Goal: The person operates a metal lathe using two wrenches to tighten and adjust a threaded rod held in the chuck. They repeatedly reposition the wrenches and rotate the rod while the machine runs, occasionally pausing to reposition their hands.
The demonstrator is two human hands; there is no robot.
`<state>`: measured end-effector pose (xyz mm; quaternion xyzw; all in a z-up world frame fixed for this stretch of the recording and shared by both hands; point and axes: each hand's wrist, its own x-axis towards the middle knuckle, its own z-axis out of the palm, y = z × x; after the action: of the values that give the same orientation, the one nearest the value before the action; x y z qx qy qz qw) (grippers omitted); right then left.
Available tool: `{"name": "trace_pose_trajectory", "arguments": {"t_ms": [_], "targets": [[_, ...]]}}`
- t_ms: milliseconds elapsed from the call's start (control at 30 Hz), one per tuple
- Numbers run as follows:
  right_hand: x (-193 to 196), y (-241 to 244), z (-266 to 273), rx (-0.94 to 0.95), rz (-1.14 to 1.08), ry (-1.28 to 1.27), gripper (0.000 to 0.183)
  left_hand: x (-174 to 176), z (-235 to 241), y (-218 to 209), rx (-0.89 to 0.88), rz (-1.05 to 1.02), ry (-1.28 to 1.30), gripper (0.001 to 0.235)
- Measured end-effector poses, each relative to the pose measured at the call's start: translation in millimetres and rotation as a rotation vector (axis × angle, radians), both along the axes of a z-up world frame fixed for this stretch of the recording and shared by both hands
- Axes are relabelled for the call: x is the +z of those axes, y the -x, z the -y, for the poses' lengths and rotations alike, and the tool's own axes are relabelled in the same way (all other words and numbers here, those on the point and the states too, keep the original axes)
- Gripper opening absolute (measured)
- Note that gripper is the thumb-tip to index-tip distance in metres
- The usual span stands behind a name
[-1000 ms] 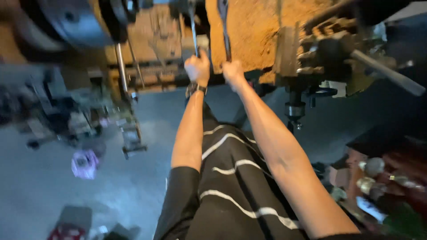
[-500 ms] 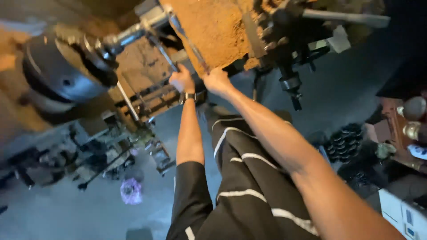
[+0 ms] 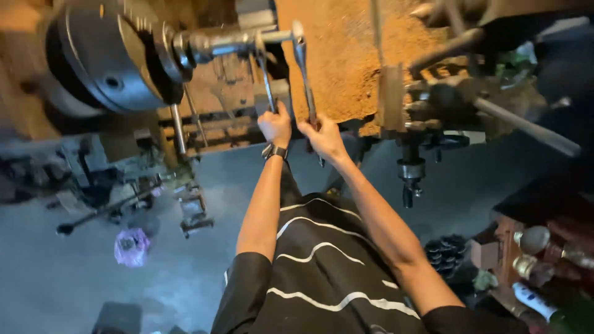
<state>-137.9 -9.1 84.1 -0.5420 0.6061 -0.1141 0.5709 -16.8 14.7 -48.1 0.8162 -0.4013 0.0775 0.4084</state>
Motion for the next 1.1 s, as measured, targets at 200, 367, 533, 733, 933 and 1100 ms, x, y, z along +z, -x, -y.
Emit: {"name": "trace_pose_trajectory", "arguments": {"t_ms": [200,367,533,733,933,1100], "targets": [[10,7,-17,-0.093,0.106,0.071,0.033,5,4,4,0.078,-0.132,0.001,0.038],[-27,51,-52,-0.074,-0.063,0.201,0.029,25,4,9,0.089,-0.102,0.013,0.036],[-69,35,-33,-0.121,-0.088,0.355,0.027,32,6,8,0.088,-0.134,0.026,0.040],[-96,12,-9,-0.121,-0.048,0.558,0.032,34,6,7,0.054,-0.216,0.037,0.039],[-109,4,-4,-0.171,0.035,0.564,0.033,28,5,7,0.029,-0.242,-0.012,0.037],[-110,4,3,-0.172,0.120,0.518,0.035,30,3,9,0.053,-0.262,-0.014,0.033]]}}
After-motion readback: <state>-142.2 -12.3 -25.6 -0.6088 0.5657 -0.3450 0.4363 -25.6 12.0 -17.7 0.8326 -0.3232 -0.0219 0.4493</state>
